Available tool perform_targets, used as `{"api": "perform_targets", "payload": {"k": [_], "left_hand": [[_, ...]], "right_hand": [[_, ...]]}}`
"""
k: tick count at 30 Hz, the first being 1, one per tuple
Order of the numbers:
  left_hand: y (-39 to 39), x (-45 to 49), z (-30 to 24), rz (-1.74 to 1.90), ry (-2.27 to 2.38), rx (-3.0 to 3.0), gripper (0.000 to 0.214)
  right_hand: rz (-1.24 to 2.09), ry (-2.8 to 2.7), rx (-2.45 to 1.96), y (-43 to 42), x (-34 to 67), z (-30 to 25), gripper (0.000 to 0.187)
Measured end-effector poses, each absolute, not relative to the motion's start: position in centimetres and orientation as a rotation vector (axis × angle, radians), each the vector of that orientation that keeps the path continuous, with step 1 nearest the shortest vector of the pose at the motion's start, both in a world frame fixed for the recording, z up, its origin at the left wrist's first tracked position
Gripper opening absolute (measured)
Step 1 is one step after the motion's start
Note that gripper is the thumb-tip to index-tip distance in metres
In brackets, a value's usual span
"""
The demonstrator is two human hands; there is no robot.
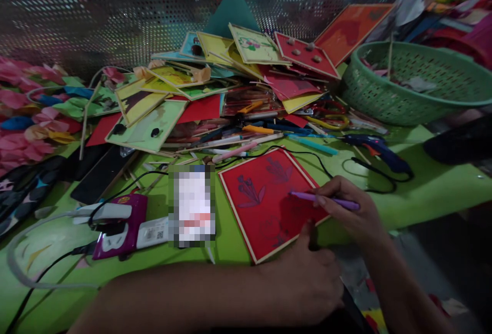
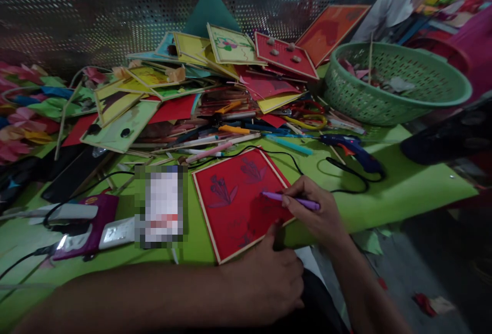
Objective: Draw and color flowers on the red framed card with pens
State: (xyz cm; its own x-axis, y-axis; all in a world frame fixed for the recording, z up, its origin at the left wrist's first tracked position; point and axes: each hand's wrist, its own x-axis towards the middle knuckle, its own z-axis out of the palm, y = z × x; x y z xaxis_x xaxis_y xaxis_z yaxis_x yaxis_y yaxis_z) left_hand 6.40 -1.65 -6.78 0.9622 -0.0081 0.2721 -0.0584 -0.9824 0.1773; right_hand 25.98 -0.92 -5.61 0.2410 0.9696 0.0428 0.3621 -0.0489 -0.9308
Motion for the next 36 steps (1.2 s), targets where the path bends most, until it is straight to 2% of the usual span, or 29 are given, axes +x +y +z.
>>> {"api": "perform_targets", "payload": {"k": [11, 36], "left_hand": [[-1.57, 6.37, -6.70, 0.379, -0.076, 2.923, 0.038], [-1.51, 6.23, -6.20, 0.318, -0.058, 2.939, 0.034]], "right_hand": [[0.792, -1.280, -1.602, -0.65, 25.41, -4.87, 0.026], [0.784, -1.342, -1.610, -0.67, 25.53, -4.94, 0.027]]}}
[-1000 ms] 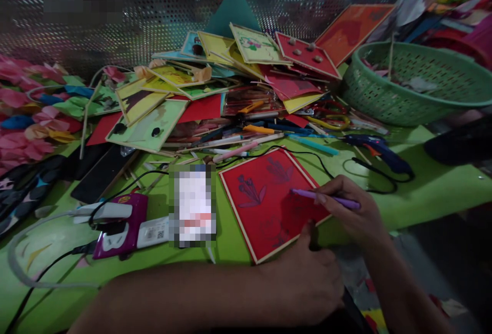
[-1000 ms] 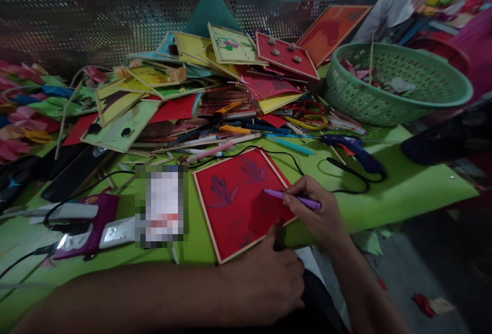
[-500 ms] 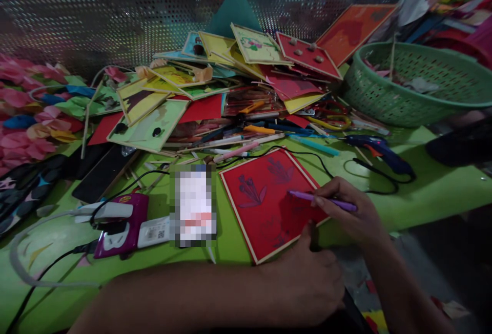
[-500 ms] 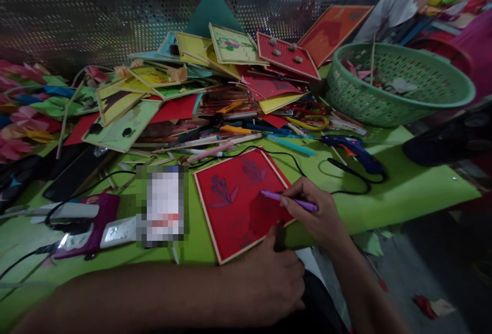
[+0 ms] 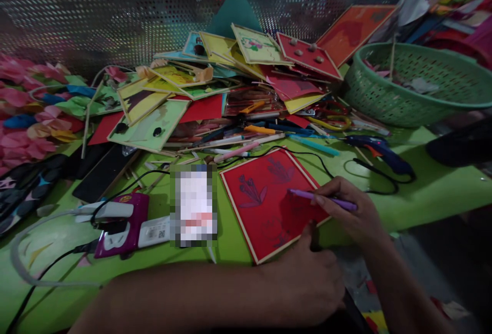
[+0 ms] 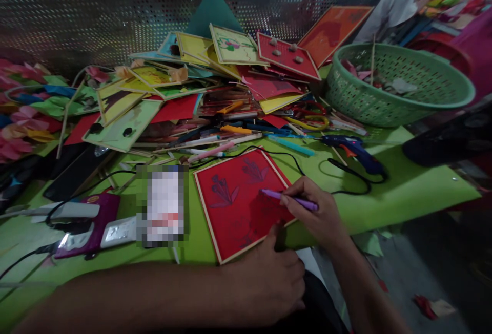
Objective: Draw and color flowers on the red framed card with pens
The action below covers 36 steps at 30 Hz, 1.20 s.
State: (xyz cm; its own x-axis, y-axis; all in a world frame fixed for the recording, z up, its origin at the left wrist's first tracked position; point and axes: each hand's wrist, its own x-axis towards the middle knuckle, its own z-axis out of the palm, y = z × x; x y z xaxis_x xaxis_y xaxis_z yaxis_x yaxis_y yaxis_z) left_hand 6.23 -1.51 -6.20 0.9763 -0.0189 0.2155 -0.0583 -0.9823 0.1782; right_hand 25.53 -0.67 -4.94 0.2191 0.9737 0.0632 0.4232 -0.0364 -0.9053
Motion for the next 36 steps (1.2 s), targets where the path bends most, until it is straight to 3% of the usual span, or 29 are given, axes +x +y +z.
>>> {"api": "perform_targets", "payload": {"k": [36], "left_hand": [[-1.73, 6.25, -6.81, 0.408, -0.049, 2.927, 0.033]], "right_hand": [[0.732, -1.379, -1.614, -0.69, 25.54, -5.07, 0.023]]}}
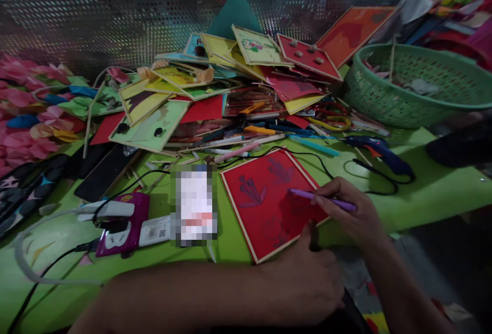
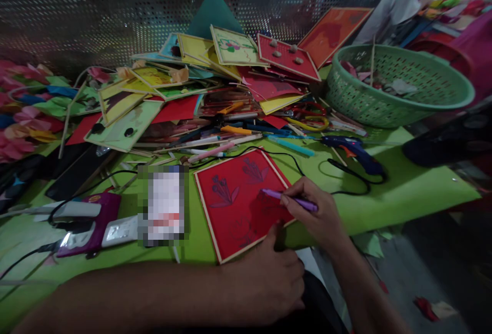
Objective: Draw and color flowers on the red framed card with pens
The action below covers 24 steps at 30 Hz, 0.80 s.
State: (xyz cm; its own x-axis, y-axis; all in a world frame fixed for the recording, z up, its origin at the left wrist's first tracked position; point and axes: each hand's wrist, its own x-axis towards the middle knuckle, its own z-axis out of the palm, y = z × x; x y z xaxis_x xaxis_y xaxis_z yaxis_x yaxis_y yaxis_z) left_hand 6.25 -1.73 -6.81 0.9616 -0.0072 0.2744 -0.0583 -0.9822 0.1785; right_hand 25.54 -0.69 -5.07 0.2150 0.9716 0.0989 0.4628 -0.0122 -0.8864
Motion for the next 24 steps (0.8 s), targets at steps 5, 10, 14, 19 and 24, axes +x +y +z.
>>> {"api": "perform_targets", "payload": {"k": [5, 10, 14, 19, 24], "left_hand": [[-1.6, 6.2, -6.7, 0.419, -0.050, 2.950, 0.031], [-1.7, 6.4, -6.6, 0.394, -0.038, 2.943, 0.032], [-1.8, 6.5, -7.0, 0.394, -0.060, 2.937, 0.032], [-1.7, 6.6, -7.0, 0.376, -0.080, 2.914, 0.032], [-1.5, 6.4, -6.8, 0.380, -0.074, 2.899, 0.034]], "right_hand": [[0.763, -1.418, -1.594, -0.8, 25.6, -5.0, 0.022], [0.742, -1.382, -1.620, -1.0, 26.0, -5.7, 0.018], [0.766, -1.403, -1.577, -1.2, 26.4, -6.2, 0.016], [0.790, -1.376, -1.598, -1.2, 26.3, -6.2, 0.020], [0.818, -1.366, -1.580, -1.1, 26.2, -6.0, 0.023]]}}
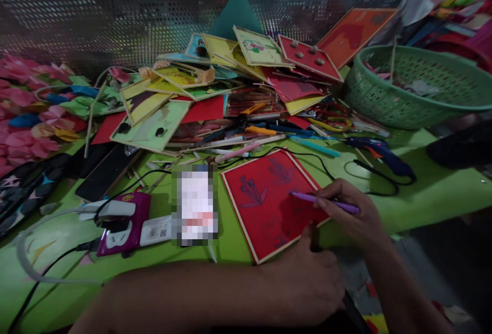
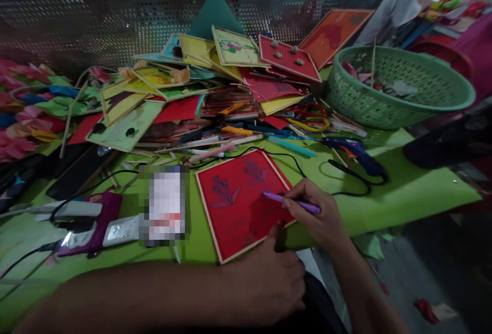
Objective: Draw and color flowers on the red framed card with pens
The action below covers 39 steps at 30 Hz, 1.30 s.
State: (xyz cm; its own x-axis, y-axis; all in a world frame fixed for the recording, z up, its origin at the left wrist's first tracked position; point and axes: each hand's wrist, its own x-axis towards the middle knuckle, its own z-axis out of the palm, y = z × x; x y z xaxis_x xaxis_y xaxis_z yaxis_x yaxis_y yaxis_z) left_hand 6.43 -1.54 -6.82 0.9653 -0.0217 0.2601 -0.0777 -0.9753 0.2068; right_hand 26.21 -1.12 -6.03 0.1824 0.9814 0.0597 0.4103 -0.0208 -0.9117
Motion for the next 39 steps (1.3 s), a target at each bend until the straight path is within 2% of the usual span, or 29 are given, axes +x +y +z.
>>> {"api": "perform_targets", "payload": {"k": [15, 22, 28, 34, 39], "left_hand": [[-1.53, 6.37, -6.64, 0.345, -0.089, 2.953, 0.029], [-1.57, 6.36, -6.48, 0.337, -0.076, 2.933, 0.038], [-1.64, 6.45, -6.63, 0.338, -0.068, 2.930, 0.033], [-1.51, 6.22, -6.40, 0.367, -0.061, 2.915, 0.038], [-1.73, 6.20, -6.71, 0.331, -0.043, 2.948, 0.029]], "right_hand": [[0.777, -1.389, -1.594, -0.82, 25.65, -5.23, 0.027], [0.784, -1.411, -1.590, -0.92, 25.74, -5.20, 0.024], [0.766, -1.383, -1.585, -1.01, 25.88, -5.49, 0.021], [0.765, -1.375, -1.605, -1.25, 26.15, -5.85, 0.021], [0.785, -1.385, -1.580, -1.18, 26.09, -5.64, 0.022]]}}
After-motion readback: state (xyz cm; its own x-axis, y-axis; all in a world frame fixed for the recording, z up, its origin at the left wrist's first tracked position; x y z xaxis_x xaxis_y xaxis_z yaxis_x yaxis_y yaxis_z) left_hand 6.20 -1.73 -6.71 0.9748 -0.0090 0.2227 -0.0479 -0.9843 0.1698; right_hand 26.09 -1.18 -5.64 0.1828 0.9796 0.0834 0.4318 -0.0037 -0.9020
